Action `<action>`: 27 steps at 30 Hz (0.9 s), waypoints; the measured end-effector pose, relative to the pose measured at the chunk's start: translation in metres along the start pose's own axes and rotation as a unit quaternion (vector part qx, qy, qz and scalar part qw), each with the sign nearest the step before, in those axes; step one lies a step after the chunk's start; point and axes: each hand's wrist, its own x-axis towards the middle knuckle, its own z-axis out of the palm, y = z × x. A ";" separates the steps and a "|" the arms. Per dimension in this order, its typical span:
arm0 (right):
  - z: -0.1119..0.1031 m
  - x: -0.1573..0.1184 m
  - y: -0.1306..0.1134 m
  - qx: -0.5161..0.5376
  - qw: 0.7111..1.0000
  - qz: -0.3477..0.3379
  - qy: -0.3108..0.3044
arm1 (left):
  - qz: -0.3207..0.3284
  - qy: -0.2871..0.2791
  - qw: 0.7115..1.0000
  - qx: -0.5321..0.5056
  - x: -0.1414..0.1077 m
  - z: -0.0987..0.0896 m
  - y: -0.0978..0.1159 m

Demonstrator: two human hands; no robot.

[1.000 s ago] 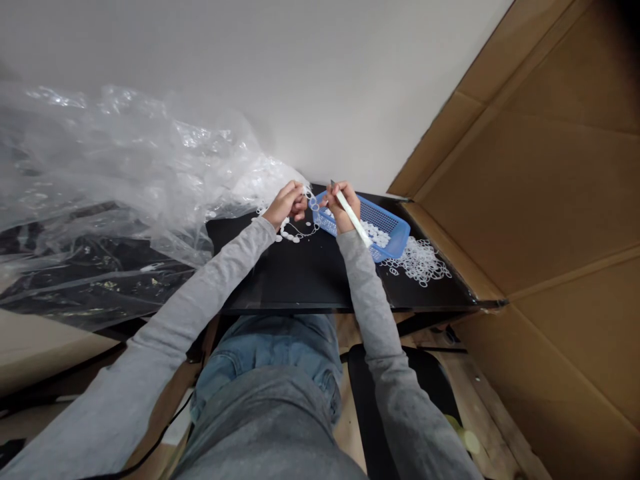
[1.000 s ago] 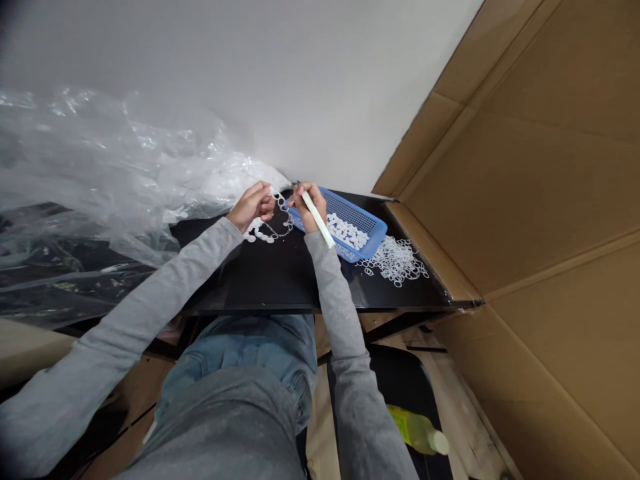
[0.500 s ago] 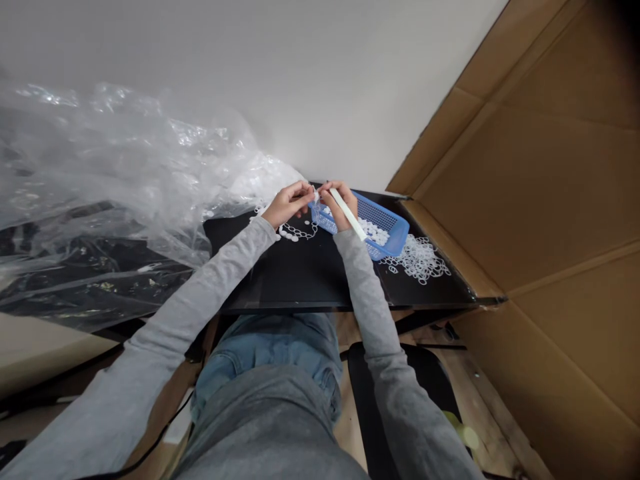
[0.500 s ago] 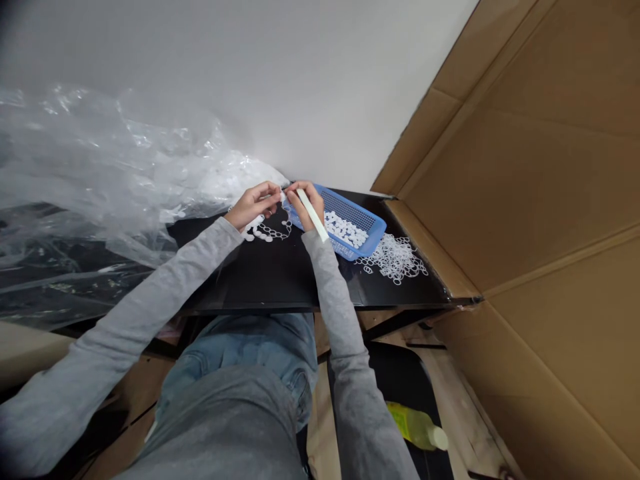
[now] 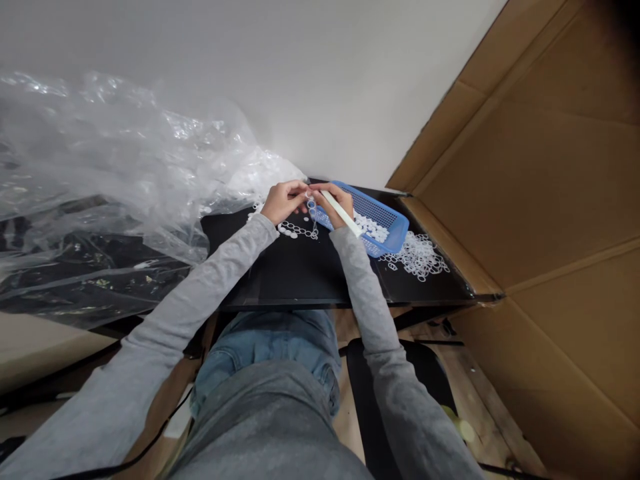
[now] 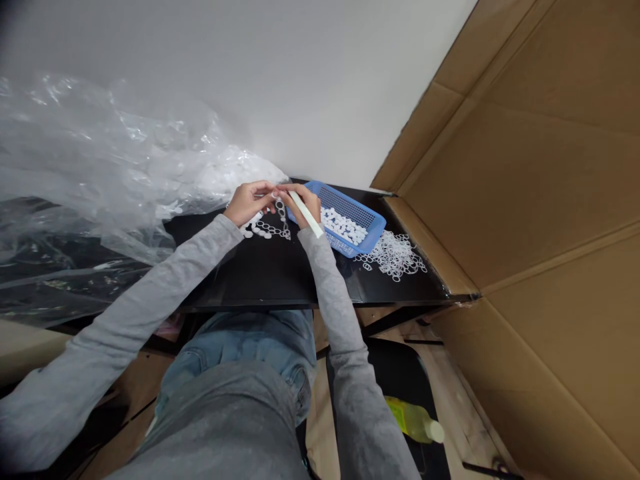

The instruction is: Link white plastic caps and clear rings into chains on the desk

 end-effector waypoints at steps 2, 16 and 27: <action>-0.001 -0.001 0.000 -0.020 1.000 -0.002 0.003 | -0.010 0.012 1.000 -0.003 0.000 0.000 -0.001; -0.003 -0.003 -0.008 -0.043 0.999 0.002 0.017 | 0.034 0.008 0.997 0.064 -0.002 -0.002 0.002; -0.003 0.002 -0.002 0.036 0.999 0.025 0.011 | 0.042 0.032 0.998 0.029 0.003 -0.001 -0.005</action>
